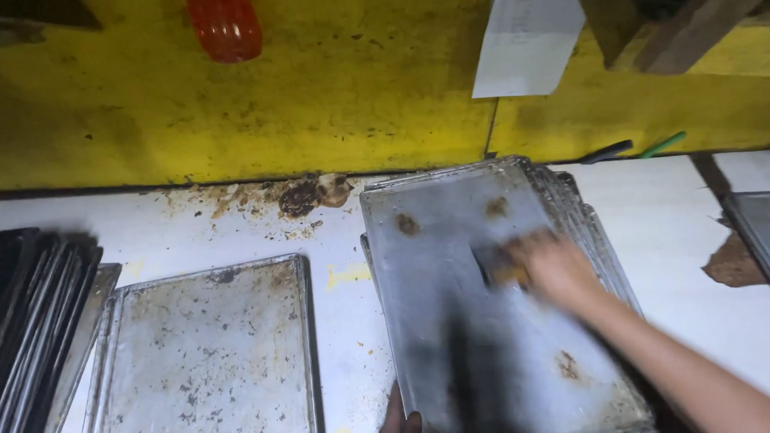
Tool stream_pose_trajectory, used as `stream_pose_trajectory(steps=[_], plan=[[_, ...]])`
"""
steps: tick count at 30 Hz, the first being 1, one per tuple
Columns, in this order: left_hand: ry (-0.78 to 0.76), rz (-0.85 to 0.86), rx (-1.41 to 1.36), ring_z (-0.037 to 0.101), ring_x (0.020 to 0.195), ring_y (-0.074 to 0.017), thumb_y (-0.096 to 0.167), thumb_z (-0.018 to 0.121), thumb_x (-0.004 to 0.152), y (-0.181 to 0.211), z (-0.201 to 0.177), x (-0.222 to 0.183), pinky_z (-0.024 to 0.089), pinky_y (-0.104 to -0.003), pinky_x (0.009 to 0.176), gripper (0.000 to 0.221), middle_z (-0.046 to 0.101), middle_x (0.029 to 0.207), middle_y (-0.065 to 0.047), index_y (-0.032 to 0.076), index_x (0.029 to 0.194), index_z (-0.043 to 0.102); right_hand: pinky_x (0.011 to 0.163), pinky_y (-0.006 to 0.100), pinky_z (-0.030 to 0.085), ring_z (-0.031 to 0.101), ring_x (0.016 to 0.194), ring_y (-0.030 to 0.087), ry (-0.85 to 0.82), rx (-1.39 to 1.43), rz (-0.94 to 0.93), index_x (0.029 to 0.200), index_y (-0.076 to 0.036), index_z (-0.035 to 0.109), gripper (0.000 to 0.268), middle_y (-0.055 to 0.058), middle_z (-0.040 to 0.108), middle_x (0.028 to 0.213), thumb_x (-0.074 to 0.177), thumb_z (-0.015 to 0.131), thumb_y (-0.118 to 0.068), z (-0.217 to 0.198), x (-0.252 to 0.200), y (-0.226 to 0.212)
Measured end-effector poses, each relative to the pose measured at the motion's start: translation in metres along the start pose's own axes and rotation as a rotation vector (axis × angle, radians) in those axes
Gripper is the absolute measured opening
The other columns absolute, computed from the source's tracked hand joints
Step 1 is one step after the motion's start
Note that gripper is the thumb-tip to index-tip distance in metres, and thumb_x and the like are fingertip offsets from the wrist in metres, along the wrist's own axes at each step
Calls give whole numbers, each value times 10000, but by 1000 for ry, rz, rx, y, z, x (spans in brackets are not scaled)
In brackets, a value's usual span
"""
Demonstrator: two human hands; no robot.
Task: Scraping residue off metal baking trays using a hand scraper and stacking them.
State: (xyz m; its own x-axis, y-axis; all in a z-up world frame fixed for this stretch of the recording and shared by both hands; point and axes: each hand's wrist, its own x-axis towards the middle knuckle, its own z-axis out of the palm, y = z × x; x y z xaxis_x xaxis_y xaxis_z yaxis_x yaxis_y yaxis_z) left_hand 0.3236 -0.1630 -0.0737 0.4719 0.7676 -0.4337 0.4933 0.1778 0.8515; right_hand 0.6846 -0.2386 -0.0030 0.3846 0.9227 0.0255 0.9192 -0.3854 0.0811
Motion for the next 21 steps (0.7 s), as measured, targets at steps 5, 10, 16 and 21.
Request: stream_pose_trajectory(steps=[5,10,16,21], plan=[[100,-242,-99,790,1191,-144,432,574,890,64,-9,-31,574,-229,1008,574,812,1323,20,356,1455,636,811,416,585,697,1131,217,-209,131,168,1318,-311,684,565,-45,687,1350,790,721,-113,-38,139,45],[152,-114,-199,720,1297,-141,376,613,880,13,8,-13,539,-252,1073,538,788,1368,-10,269,1401,698,790,478,622,744,920,317,47,-5,83,1117,-233,751,523,48,780,1022,633,654,-62,-31,68,4],[-119,-206,81,583,1418,-152,472,490,965,40,-20,-10,465,-271,1142,621,596,1543,37,303,1561,446,649,445,594,758,796,346,-189,-36,358,936,-119,754,353,142,769,813,739,716,-409,-13,118,68],[225,10,-331,610,661,-138,260,676,871,14,-33,-26,425,-253,613,160,707,743,-47,164,996,701,626,462,443,557,904,301,412,877,678,1286,-139,572,330,111,603,1178,959,580,-178,-60,94,114]])
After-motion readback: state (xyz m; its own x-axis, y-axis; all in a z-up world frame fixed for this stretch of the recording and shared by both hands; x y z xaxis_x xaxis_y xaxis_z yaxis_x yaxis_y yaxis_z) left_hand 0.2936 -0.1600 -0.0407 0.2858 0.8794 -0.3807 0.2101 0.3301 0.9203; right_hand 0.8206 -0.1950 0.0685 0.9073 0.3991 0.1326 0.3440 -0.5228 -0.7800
